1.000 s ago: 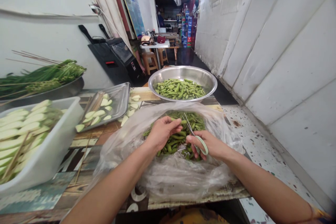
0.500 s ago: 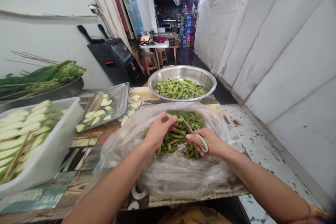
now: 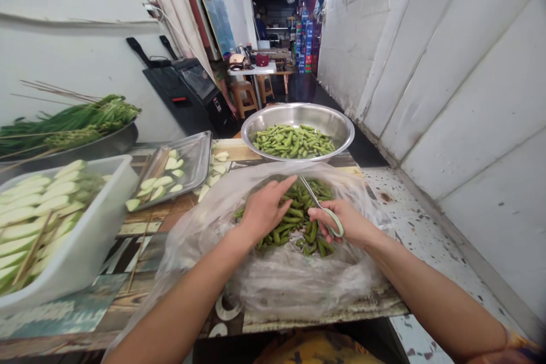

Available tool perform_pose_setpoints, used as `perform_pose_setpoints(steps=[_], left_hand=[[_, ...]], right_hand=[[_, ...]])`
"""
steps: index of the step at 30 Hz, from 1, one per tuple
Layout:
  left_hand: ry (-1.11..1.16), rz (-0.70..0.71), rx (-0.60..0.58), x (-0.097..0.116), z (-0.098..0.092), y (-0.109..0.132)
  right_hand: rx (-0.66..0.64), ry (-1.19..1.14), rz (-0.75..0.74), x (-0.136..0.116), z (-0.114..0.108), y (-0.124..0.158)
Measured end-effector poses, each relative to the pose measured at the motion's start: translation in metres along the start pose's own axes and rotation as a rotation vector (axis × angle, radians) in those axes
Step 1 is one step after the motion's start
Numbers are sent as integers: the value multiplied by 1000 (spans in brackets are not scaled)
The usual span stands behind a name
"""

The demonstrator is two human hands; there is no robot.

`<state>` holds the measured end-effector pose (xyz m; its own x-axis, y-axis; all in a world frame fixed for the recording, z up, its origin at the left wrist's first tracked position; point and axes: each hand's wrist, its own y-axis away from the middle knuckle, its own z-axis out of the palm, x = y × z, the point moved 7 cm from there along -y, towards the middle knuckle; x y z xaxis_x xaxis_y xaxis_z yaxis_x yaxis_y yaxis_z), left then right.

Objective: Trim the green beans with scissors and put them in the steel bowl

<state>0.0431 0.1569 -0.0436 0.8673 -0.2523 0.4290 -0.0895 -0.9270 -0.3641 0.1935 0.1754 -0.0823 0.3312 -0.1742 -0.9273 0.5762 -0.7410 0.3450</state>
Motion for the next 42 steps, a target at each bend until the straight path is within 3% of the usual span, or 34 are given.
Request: perform_pose_setpoints(steps=[6,12,16,21,26,31,35,42], left_hand=[[-44,-81,192,1,-18,4],[-206,-179,144,-12,-16,5],[-131,-129,209,-9,-21,4],[-87,-80,175,-5,-18,4],[-34,-52,263,3,-27,6],[1,-200,190,-15,-21,4],[203,-123,107,-20,-11,-2],[170,-150,211,-19,-23,-1]], right_hand=[[-5,45,-37,-3,0,0],[2,88,-45,-3,0,0],[-8,67,-32,-1,0,-1],[-5,77,-47,-2,-1,-1],[-9,100,-54,-4,0,0],[-14,105,-48,-4,1,0],[-11,123,-48,-6,1,2],[-21,103,-49,-6,2,1]])
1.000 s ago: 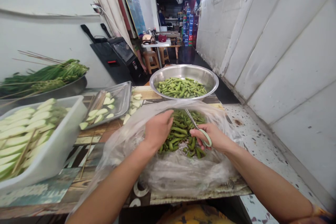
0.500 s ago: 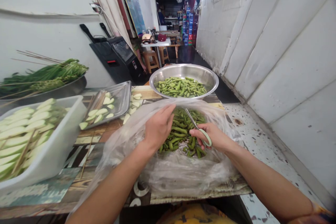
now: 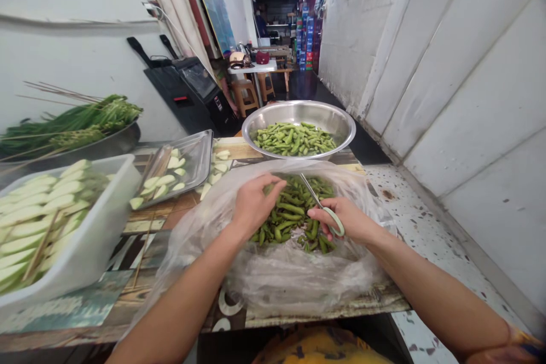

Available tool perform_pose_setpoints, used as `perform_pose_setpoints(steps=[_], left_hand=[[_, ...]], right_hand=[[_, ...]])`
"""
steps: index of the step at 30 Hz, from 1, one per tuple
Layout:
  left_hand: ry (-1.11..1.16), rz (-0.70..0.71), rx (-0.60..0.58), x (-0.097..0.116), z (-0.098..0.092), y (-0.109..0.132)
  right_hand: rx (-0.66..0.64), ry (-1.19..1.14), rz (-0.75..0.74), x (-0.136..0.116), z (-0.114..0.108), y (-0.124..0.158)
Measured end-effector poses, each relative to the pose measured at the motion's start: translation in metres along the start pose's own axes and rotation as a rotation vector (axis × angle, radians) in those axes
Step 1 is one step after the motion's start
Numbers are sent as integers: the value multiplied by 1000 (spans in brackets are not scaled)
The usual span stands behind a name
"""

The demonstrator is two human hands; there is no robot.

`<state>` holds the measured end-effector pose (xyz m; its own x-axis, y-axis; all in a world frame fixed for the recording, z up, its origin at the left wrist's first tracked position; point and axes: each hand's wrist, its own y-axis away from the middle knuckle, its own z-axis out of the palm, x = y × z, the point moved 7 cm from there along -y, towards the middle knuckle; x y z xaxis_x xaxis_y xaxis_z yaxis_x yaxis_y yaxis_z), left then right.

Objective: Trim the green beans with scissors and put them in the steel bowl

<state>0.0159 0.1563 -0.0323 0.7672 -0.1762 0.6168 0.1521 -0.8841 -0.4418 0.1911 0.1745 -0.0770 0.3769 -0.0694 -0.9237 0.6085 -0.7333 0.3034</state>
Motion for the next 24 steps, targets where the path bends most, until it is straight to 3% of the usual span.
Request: perform_pose_setpoints(steps=[5,7,10,13,19,24], left_hand=[[-186,183,-292,13,24,6],[-276,192,-360,12,36,9],[-275,157,-361,9,43,11],[-99,88,-305,8,37,7],[338,-259,-349,1,23,5],[340,-305,-402,8,19,7]], right_hand=[[5,-8,20,2,1,-1],[-8,-12,19,3,2,0],[-46,-9,11,3,5,0],[-63,5,6,3,6,0],[-117,108,29,9,10,2],[-136,131,14,11,12,2]])
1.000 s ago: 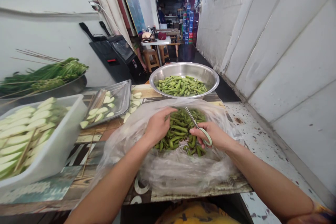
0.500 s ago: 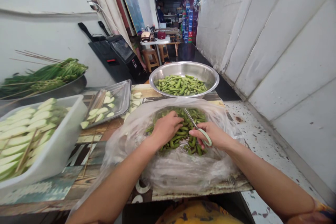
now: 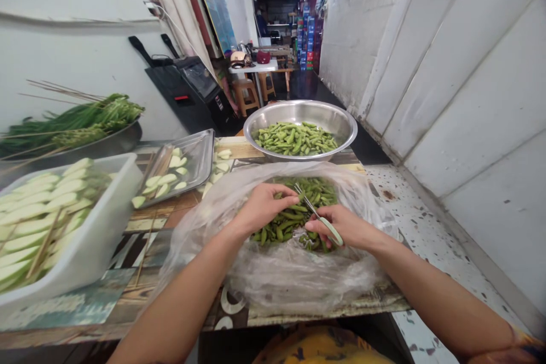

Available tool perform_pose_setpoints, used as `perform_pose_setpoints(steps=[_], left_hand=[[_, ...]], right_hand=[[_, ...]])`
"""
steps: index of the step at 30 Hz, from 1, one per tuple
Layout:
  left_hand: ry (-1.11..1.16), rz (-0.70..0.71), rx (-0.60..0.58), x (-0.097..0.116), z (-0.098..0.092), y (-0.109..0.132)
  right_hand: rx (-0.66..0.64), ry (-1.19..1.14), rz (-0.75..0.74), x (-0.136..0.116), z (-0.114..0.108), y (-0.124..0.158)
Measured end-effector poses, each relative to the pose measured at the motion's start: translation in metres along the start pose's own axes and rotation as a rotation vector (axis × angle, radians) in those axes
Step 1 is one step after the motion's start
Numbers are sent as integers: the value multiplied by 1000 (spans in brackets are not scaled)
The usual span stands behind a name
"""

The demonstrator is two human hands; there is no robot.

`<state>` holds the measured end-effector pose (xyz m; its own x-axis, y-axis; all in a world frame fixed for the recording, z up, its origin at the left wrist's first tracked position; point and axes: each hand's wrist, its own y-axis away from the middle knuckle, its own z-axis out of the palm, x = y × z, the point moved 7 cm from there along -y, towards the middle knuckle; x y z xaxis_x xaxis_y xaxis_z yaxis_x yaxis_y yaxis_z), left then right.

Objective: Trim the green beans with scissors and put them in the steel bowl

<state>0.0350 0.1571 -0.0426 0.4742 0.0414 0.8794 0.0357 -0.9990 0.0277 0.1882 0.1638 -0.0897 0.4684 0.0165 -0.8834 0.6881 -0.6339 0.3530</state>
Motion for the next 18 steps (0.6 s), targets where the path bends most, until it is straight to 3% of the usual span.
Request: perform_pose_setpoints(steps=[5,11,18], left_hand=[[-42,-10,39,-1,-5,-1],[-34,-14,-25,-3,5,-1],[-35,-27,-22,-4,6,0]], right_hand=[[-8,-25,-19,-4,0,1],[1,39,-68,3,1,-2],[-20,23,-107,-1,1,-1]])
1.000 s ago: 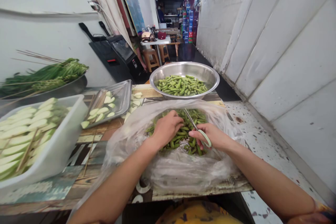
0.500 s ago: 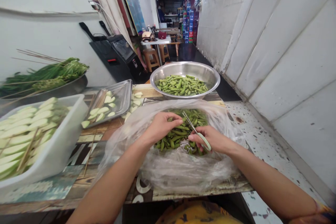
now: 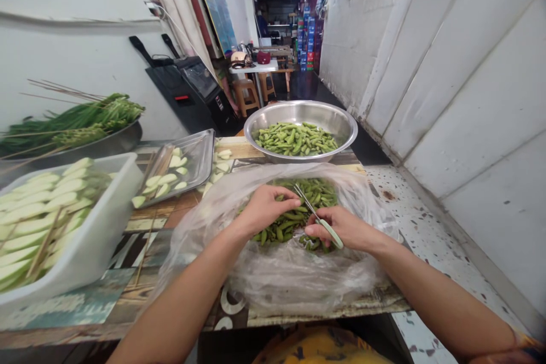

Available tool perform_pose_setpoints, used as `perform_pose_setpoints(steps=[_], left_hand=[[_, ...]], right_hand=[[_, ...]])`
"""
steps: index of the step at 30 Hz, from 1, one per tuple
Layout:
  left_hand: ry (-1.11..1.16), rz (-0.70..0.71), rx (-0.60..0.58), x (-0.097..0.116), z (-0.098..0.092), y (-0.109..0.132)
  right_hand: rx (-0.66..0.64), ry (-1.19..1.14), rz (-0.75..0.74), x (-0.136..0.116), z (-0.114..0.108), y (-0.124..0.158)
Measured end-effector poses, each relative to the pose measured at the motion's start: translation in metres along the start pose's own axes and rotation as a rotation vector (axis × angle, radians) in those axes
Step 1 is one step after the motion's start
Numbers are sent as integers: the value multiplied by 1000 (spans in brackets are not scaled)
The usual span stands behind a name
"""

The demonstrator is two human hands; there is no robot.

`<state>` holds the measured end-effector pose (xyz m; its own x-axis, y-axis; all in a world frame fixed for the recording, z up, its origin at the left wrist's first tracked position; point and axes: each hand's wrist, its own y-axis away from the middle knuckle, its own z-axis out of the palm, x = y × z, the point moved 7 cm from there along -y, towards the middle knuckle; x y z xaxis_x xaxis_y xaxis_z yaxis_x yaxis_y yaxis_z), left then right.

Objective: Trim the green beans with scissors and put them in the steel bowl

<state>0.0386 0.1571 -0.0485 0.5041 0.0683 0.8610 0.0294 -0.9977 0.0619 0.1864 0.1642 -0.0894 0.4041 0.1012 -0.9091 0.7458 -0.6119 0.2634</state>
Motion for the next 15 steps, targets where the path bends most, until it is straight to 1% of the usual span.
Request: perform_pose_setpoints(steps=[4,6,8,10,12,14,15], left_hand=[[3,18,-14,0,-1,0],[12,17,-46,-1,0,1],[66,-13,-83,-4,2,0],[215,-92,-137,-9,5,0],[432,-178,-197,-13,11,1],[619,-223,-233,-13,15,1],[680,-229,-231,-13,16,0]], right_hand=[[24,6,2,-1,-2,1],[36,6,26,0,-2,2],[41,-16,49,0,-2,2],[47,-55,61,-1,-2,2],[40,-103,75,-2,-2,1],[10,-170,89,-2,-1,1],[-12,-206,92,-2,0,1]])
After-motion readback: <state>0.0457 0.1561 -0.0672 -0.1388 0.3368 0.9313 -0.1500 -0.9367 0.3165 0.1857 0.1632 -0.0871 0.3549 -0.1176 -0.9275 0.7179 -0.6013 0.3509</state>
